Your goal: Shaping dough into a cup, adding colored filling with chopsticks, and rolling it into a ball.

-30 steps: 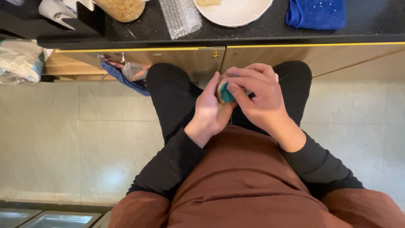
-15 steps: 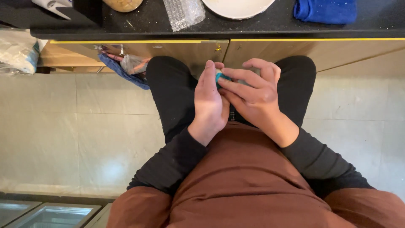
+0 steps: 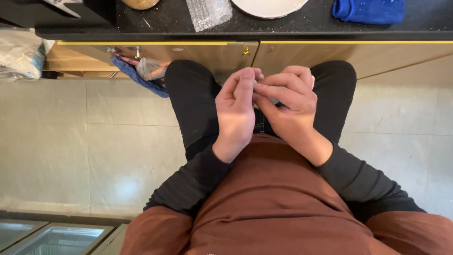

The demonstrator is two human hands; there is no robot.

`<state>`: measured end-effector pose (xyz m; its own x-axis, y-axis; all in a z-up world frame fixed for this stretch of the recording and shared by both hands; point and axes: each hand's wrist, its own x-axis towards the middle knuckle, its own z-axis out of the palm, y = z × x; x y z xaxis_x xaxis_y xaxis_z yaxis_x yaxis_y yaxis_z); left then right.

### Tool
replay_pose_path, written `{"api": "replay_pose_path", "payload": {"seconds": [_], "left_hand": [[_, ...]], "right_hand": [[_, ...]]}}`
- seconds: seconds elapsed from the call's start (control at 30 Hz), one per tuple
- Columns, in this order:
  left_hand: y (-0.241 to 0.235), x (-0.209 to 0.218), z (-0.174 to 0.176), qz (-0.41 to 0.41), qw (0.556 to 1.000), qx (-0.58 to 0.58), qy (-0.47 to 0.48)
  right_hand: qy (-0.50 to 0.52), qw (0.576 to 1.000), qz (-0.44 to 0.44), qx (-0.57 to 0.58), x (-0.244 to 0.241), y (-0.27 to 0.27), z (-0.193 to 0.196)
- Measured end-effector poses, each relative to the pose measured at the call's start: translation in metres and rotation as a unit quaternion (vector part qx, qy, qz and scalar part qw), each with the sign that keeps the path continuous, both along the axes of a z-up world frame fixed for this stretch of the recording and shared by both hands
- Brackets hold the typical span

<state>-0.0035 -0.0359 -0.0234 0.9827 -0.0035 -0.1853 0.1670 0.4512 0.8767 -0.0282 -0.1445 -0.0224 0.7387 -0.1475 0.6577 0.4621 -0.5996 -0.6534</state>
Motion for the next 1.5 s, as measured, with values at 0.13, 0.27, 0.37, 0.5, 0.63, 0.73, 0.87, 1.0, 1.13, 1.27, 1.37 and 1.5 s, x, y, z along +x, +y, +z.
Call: {"api": "replay_pose_path", "payload": {"seconds": [0.13,0.27,0.37,0.5,0.63,0.73,0.87,1.0,1.13,1.27,1.37,1.5], "left_hand": [[-0.003,0.010,-0.003,0.009,1.000,0.001,0.003],[0.004,0.018,0.003,0.012,0.987,-0.126,0.102],[0.009,0.022,-0.002,-0.006,0.967,-0.195,0.167],[0.008,0.020,0.003,-0.040,0.947,-0.222,0.228],[0.003,0.020,-0.021,-0.024,0.955,-0.204,0.214],[0.001,0.022,-0.031,-0.028,0.964,-0.204,0.168],[0.005,0.025,-0.032,-0.059,0.954,-0.231,0.182],[0.004,0.016,0.012,-0.066,0.970,-0.173,0.158],[0.007,0.012,0.011,-0.059,0.984,-0.132,0.104],[0.023,0.015,0.025,-0.158,0.957,-0.235,0.069],[0.028,0.021,0.050,-0.232,0.899,-0.350,0.124],[0.023,0.020,0.027,-0.263,0.878,-0.371,0.148]], "right_hand": [[-0.033,0.998,-0.025,-0.056,0.004,0.006,0.011],[-0.025,0.994,-0.016,-0.107,0.001,0.004,0.014],[-0.029,0.986,-0.021,-0.163,0.001,0.000,0.019],[-0.035,0.972,-0.037,-0.231,0.000,-0.005,0.021],[-0.067,0.969,-0.026,-0.235,0.003,-0.005,0.012],[-0.062,0.971,-0.015,-0.228,0.006,-0.005,0.014],[-0.017,0.992,0.049,-0.113,0.005,-0.008,0.019],[0.089,0.995,-0.014,-0.041,0.000,0.001,0.027],[0.089,0.995,-0.045,-0.008,-0.001,0.007,0.022],[0.040,0.997,0.020,-0.059,-0.005,-0.003,0.024],[0.018,0.991,0.061,-0.117,-0.006,-0.006,0.020],[-0.041,0.992,0.080,-0.088,-0.003,-0.001,0.025]]}}
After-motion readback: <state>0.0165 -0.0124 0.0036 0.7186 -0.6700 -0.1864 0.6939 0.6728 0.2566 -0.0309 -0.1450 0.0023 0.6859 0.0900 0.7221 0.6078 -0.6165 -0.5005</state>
